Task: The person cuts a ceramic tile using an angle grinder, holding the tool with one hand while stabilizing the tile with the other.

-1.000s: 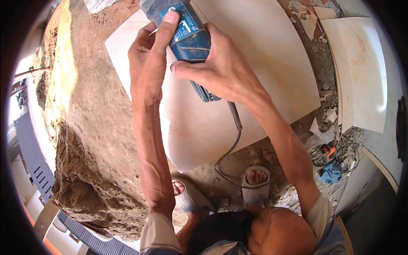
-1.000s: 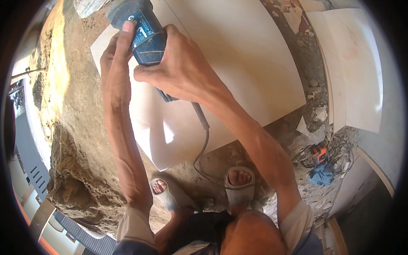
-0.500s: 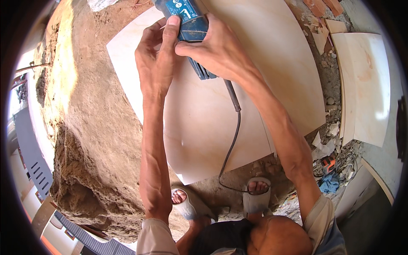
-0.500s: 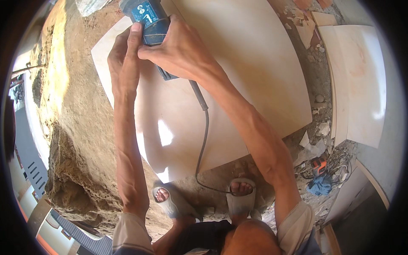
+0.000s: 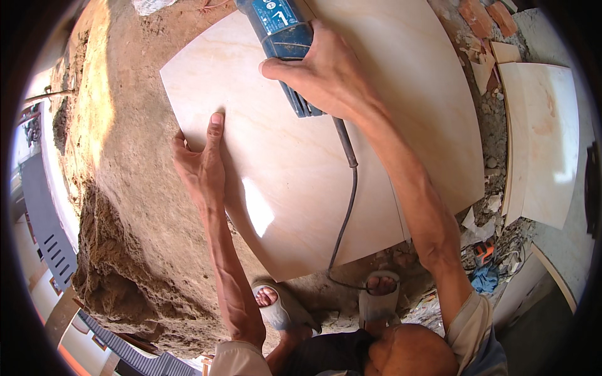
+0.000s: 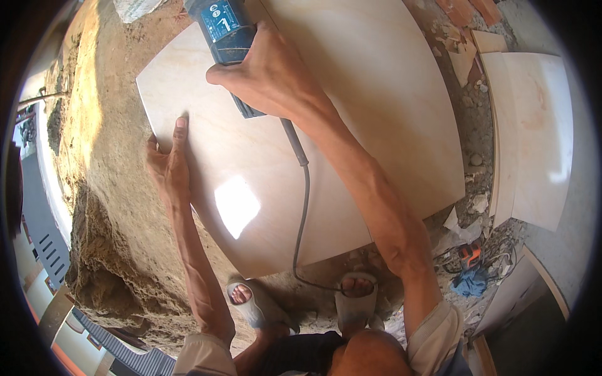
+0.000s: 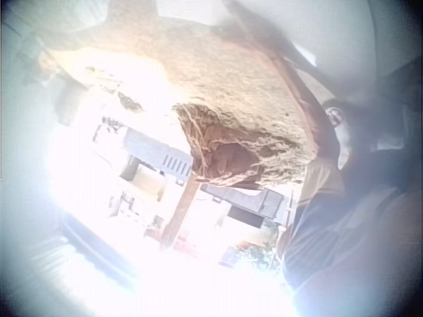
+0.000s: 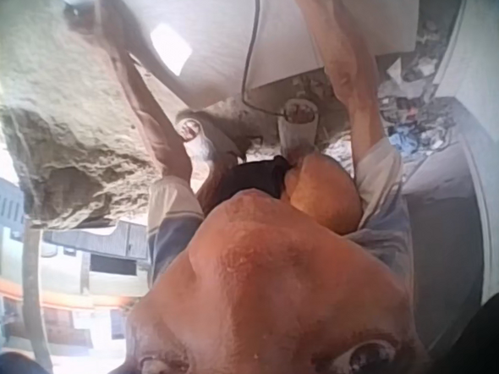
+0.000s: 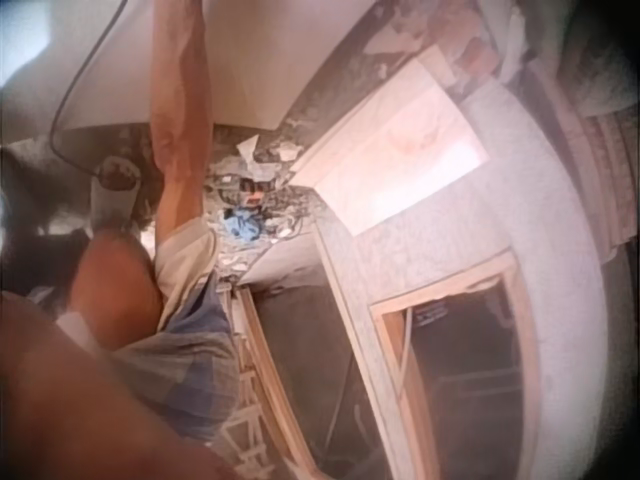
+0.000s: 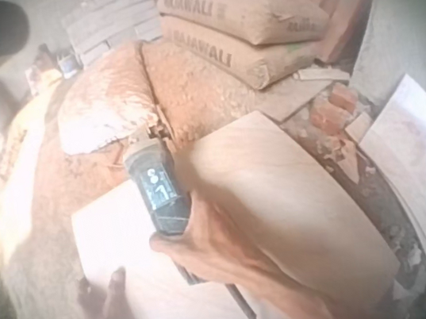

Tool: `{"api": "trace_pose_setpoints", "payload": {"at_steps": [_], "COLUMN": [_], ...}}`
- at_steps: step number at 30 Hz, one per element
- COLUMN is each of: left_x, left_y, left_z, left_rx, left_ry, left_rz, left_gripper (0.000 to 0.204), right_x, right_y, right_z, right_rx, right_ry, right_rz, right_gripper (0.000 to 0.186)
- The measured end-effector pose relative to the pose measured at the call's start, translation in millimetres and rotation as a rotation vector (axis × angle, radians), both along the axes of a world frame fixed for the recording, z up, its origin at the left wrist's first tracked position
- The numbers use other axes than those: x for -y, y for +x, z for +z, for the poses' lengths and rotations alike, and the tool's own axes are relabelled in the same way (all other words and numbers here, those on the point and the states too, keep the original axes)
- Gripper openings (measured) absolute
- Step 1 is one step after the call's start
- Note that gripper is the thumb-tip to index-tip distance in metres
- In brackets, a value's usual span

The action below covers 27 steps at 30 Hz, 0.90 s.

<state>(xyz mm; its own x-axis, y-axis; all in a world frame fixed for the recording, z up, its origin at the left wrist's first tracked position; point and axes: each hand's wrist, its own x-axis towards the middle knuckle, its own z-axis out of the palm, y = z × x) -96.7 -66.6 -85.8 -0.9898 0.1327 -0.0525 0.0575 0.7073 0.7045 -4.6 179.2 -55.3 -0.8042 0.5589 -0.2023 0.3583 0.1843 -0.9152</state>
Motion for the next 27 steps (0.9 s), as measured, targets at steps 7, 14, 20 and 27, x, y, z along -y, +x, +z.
{"api": "trace_pose_setpoints", "payload": {"at_steps": [7, 14, 20, 27], "left_x": [2, 3, 2, -1], "left_y": [-2, -3, 1, 1], "left_z": [-1, 2, 1, 2], "left_rx": [0.048, 0.096, 0.099, 0.076], "left_ry": [0.069, 0.029, 0.125, 0.106], "left_rz": [0.003, 0.002, 0.017, 0.026], "left_gripper": [0.103, 0.102, 0.098, 0.099], "right_x": [-5, -6, -4, -7], "right_y": [-9, -8, -13, -15], "right_z": [-5, -1, -5, -2], "right_rx": [-0.061, 0.011, 0.003, 0.012], "right_ry": [0.068, 0.018, 0.014, 0.022], "right_rz": [-0.029, -0.004, -0.034, -0.014], "right_gripper": [0.037, 0.039, 0.035, 0.038]}}
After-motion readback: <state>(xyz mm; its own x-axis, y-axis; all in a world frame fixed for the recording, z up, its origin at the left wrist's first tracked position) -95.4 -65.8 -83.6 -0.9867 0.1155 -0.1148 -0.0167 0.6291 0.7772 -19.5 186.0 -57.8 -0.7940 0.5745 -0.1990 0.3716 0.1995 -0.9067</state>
